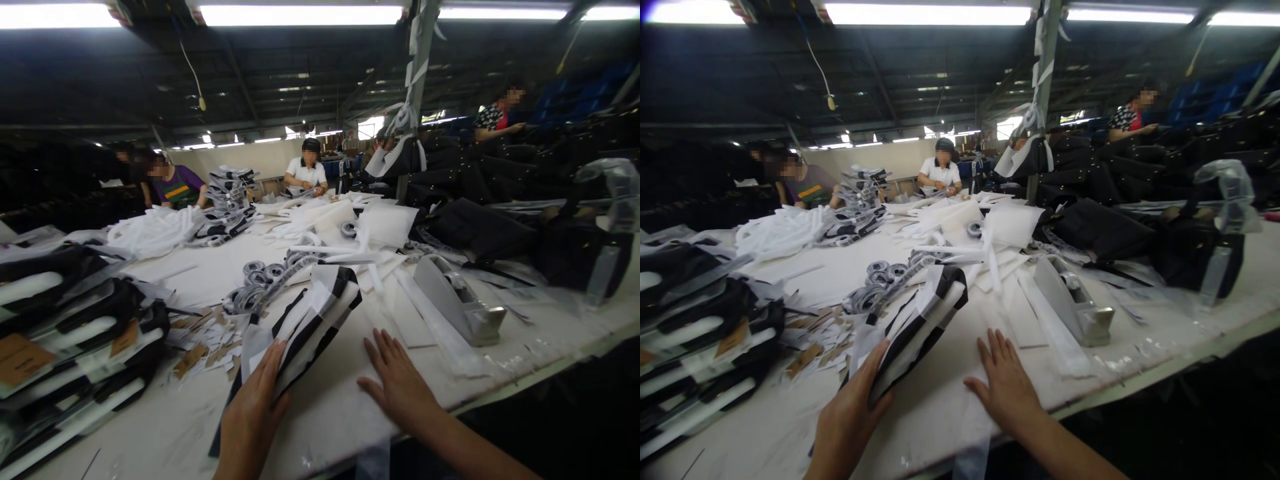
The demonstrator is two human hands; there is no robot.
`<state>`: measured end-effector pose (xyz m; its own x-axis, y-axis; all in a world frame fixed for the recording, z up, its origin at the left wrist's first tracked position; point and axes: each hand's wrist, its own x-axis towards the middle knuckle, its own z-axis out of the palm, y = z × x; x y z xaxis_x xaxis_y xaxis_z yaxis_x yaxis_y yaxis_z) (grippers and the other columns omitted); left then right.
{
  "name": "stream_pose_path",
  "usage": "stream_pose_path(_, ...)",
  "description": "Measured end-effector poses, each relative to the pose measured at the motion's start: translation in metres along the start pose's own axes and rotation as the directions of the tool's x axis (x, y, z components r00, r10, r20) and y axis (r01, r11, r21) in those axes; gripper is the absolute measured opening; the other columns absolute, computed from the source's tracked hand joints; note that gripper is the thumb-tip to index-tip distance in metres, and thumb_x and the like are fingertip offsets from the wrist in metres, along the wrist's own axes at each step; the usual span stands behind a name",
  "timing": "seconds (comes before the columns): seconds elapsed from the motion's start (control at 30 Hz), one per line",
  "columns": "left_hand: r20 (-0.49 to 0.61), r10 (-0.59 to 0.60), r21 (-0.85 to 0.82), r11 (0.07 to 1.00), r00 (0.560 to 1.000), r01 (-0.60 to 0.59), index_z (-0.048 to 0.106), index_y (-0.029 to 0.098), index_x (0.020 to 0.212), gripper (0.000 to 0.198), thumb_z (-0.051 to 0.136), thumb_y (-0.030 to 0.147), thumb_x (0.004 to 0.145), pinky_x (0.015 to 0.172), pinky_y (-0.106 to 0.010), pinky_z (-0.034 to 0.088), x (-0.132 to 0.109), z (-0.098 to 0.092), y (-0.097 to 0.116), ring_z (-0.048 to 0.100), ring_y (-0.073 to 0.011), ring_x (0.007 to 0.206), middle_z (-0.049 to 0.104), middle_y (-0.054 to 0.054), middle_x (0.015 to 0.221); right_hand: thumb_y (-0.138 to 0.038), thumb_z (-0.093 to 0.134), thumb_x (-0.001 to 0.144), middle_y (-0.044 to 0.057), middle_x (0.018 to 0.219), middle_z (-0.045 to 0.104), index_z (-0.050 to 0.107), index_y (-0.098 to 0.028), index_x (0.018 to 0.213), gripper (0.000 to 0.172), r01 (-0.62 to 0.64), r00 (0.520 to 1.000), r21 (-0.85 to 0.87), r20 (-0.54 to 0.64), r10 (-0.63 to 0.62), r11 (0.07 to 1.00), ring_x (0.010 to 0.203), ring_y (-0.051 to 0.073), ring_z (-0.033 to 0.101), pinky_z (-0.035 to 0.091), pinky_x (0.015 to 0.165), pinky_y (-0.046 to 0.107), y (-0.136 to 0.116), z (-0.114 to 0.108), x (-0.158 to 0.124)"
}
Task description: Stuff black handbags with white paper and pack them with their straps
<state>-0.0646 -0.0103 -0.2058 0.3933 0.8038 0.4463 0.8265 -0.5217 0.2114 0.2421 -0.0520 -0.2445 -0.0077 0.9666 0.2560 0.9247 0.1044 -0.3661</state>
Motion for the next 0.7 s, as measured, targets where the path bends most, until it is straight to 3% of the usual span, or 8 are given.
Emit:
stream_pose_path(0.1,-0.013,-0.061,-0.040,0.997,0.998,0.060,0.015,0.037,0.156,0.088,0.058,0.011,0.085,0.096,-0.034,0.056,0.000,-0.003,0.000,0.056,-0.0241,0.129,0.045,-0.001,0.153,-0.061,0.060,0.088,0.020,0.158,0.030,0.045,-0.017,0.149,0.076,0.245,0.941,0.123,0.208,-0.266,0.962,0.147,0.037,0.025,0.026,0.118,0.057,-0.027,0.007,0.006)
stream_pose_path(0.2,-0.024,-0.130,-0.074,0.989,0.991,0.128,0.014,0.038,0.156,0.088,0.060,0.013,0.086,0.093,-0.033,0.057,0.001,-0.007,0.000,0.058,-0.0240,0.127,0.047,0.000,0.152,-0.058,0.057,0.092,0.013,0.148,0.051,0.053,-0.024,0.143,0.062,0.386,0.835,0.347,0.263,-0.484,0.855,0.140,0.031,0.043,0.030,0.118,0.051,-0.058,-0.005,0.019)
stream_pose_path(0.27,-0.028,-0.153,-0.090,0.985,0.988,0.150,0.013,0.039,0.156,0.090,0.060,0.012,0.085,0.092,-0.033,0.058,0.000,-0.008,-0.002,0.059,-0.0239,0.126,0.047,0.000,0.151,-0.046,0.049,0.099,0.012,0.137,0.062,0.060,-0.022,0.137,0.047,0.341,0.878,0.373,0.202,-0.434,0.863,0.131,0.027,0.053,0.035,0.116,0.047,-0.070,-0.008,0.029)
stream_pose_path(0.37,-0.033,-0.143,-0.102,0.985,0.989,0.139,0.012,0.039,0.156,0.091,0.059,0.010,0.084,0.096,-0.037,0.056,-0.001,-0.007,-0.004,0.057,-0.0246,0.129,0.046,0.000,0.153,-0.043,0.052,0.097,0.017,0.146,0.052,0.054,-0.015,0.142,0.053,0.250,0.941,0.262,0.160,-0.297,0.932,0.137,0.031,0.046,0.034,0.117,0.049,-0.074,0.001,0.041)
stream_pose_path(0.43,-0.035,-0.134,-0.096,0.987,0.990,0.130,0.012,0.038,0.156,0.090,0.059,0.010,0.084,0.099,-0.038,0.055,-0.002,-0.005,-0.004,0.054,-0.0250,0.131,0.044,0.000,0.153,-0.049,0.063,0.089,0.020,0.154,0.040,0.046,-0.012,0.148,0.071,0.267,0.931,0.219,0.195,-0.310,0.938,0.144,0.036,0.034,0.028,0.118,0.054,-0.072,0.013,0.047)
stream_pose_path(0.5,-0.036,-0.128,-0.081,0.989,0.991,0.125,0.012,0.038,0.156,0.090,0.059,0.011,0.084,0.098,-0.038,0.055,-0.002,-0.002,-0.003,0.054,-0.0249,0.131,0.044,-0.001,0.154,-0.050,0.068,0.085,0.019,0.155,0.039,0.048,-0.015,0.147,0.074,0.338,0.897,0.258,0.202,-0.392,0.905,0.145,0.037,0.031,0.022,0.119,0.056,-0.071,0.021,0.057)
stream_pose_path(0.6,-0.045,-0.100,-0.048,0.994,0.994,0.098,0.011,0.038,0.156,0.093,0.060,0.009,0.083,0.097,-0.036,0.056,-0.002,0.001,0.000,0.054,-0.0247,0.131,0.043,-0.001,0.154,-0.040,0.066,0.087,0.007,0.147,0.054,0.062,-0.024,0.134,0.050,0.415,0.854,0.431,0.119,-0.506,0.802,0.142,0.031,0.038,0.019,0.121,0.049,-0.076,0.020,0.077)
stream_pose_path(0.7,-0.055,-0.028,-0.012,1.000,0.998,0.027,0.010,0.035,0.157,0.096,0.058,0.005,0.080,0.100,-0.037,0.055,-0.003,0.003,0.003,0.052,-0.0250,0.133,0.041,-0.002,0.155,-0.033,0.065,0.085,-0.002,0.131,0.067,0.071,-0.028,0.120,0.036,0.286,0.917,0.615,0.047,-0.396,0.735,0.130,0.025,0.054,0.029,0.116,0.037,-0.082,0.012,0.095)
